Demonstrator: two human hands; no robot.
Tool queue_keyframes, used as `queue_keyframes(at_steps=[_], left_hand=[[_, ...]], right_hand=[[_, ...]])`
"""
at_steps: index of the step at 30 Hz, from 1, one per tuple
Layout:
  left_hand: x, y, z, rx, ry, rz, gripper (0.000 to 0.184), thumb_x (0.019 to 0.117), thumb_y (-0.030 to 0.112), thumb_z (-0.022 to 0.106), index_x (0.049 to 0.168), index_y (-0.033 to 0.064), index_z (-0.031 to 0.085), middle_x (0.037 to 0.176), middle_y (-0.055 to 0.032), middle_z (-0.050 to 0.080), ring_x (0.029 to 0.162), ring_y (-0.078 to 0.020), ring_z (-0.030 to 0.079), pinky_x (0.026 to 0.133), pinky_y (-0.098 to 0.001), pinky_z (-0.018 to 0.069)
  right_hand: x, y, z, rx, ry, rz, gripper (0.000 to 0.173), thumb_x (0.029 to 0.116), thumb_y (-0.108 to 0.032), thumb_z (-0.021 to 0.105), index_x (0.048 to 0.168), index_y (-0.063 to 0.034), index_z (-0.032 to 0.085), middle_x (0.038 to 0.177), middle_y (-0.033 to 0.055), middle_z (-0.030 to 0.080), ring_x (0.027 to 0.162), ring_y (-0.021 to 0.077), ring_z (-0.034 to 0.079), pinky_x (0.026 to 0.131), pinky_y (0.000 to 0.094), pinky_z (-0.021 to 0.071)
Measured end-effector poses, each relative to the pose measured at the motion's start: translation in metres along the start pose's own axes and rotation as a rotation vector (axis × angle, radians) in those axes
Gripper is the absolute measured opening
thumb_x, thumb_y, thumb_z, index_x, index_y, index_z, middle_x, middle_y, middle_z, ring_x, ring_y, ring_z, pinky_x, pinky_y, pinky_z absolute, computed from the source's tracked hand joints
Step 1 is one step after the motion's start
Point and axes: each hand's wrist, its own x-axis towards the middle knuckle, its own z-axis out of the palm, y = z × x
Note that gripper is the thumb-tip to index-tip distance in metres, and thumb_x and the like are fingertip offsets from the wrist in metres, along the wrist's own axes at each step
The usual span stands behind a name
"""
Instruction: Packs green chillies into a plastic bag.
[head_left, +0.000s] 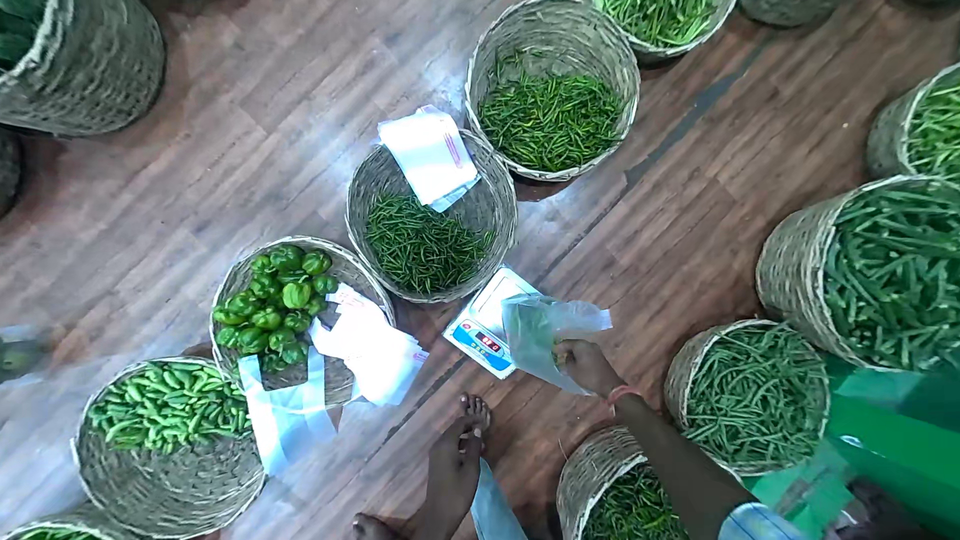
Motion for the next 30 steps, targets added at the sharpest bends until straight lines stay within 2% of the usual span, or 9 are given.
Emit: queue_keyframes(at_steps=[6,9,11,13,16,19,24,27,30], left_hand=[[-0.011,-0.017,-0.020,0.054,-0.026,-0.058,0.028,0.1019,0.008,0.050,0.122,0.0004,0.067,0.113,-0.0097,0.072,0.090,-0.0159,0.073,0.080,-0.0329,0.0623],[-0.015,-0.033,-0.038,0.077,-0.010,-0.102,0.028,0.1017,0.005,0.049,0.122,-0.0016,0.066,0.114,-0.0122,0.072,0.091,-0.0186,0.073,0.081,-0.0360,0.0623],[-0.018,-0.044,-0.046,0.090,0.009,-0.140,0.028,0.1017,0.006,0.048,0.121,-0.0005,0.067,0.113,-0.0107,0.073,0.091,-0.0180,0.074,0.081,-0.0352,0.0625],[-0.020,-0.052,-0.051,0.091,0.025,-0.167,0.027,0.1021,0.006,0.048,0.120,0.0004,0.067,0.111,-0.0091,0.073,0.090,-0.0170,0.074,0.080,-0.0343,0.0627],[-0.024,-0.058,-0.052,0.074,0.020,-0.191,0.027,0.1019,0.006,0.047,0.119,-0.0001,0.067,0.110,-0.0109,0.073,0.090,-0.0185,0.074,0.080,-0.0356,0.0624],[-0.024,-0.055,-0.047,0.057,0.003,-0.188,0.027,0.1019,0.005,0.048,0.120,-0.0018,0.067,0.110,-0.0137,0.073,0.089,-0.0201,0.074,0.080,-0.0373,0.0617],[-0.028,-0.055,-0.040,0.012,-0.014,-0.198,0.027,0.1018,0.004,0.049,0.121,-0.0025,0.066,0.108,-0.0126,0.074,0.086,-0.0176,0.074,0.079,-0.0348,0.0622],[-0.030,-0.058,-0.037,-0.005,-0.013,-0.193,0.027,0.1023,0.004,0.049,0.121,-0.0025,0.066,0.107,-0.0125,0.074,0.086,-0.0182,0.074,0.078,-0.0361,0.0627],[-0.034,-0.056,-0.033,-0.039,-0.001,-0.199,0.026,0.1031,0.005,0.048,0.120,-0.0020,0.067,0.105,-0.0109,0.074,0.084,-0.0154,0.073,0.078,-0.0337,0.0618]], right_hand=[[0.065,0.011,0.008,0.012,-0.019,0.178,0.024,0.0934,-0.013,0.069,0.099,0.0098,0.068,0.103,0.0304,0.067,0.101,0.0453,0.066,0.090,0.0631,0.0503],[0.086,-0.007,0.010,-0.053,-0.208,0.213,0.035,0.1032,-0.024,0.059,0.103,0.0096,0.069,0.112,0.0307,0.068,0.111,0.0444,0.064,0.097,0.0623,0.0460],[0.091,-0.021,0.013,-0.138,-0.224,0.120,0.032,0.1013,-0.019,0.061,0.105,0.0109,0.069,0.115,0.0314,0.067,0.116,0.0455,0.062,0.101,0.0614,0.0450],[0.096,-0.032,0.019,-0.160,-0.079,-0.028,0.037,0.0917,-0.011,0.072,0.120,0.0117,0.064,0.126,0.0333,0.062,0.123,0.0477,0.058,0.106,0.0616,0.0432],[0.106,-0.045,0.029,-0.168,0.086,-0.015,0.056,0.0930,-0.003,0.065,0.146,0.0060,0.049,0.141,0.0331,0.053,0.130,0.0486,0.054,0.107,0.0611,0.0451],[0.105,-0.061,0.026,-0.300,-0.089,0.196,0.031,0.0990,-0.001,0.058,0.123,0.0184,0.058,0.135,0.0354,0.055,0.132,0.0465,0.053,0.110,0.0536,0.0441],[0.107,-0.065,0.018,-0.350,-0.155,0.181,0.026,0.0994,0.001,0.057,0.118,0.0192,0.061,0.135,0.0365,0.054,0.133,0.0493,0.049,0.111,0.0554,0.0408],[0.103,-0.057,0.002,-0.165,0.030,0.132,0.019,0.0993,-0.004,0.059,0.103,0.0127,0.067,0.115,0.0348,0.064,0.115,0.0511,0.061,0.096,0.0645,0.0485],[0.096,-0.034,-0.013,-0.093,0.119,-0.135,0.011,0.0917,-0.004,0.066,0.089,-0.0023,0.077,0.093,0.0199,0.074,0.093,0.0398,0.070,0.083,0.0642,0.0516]])
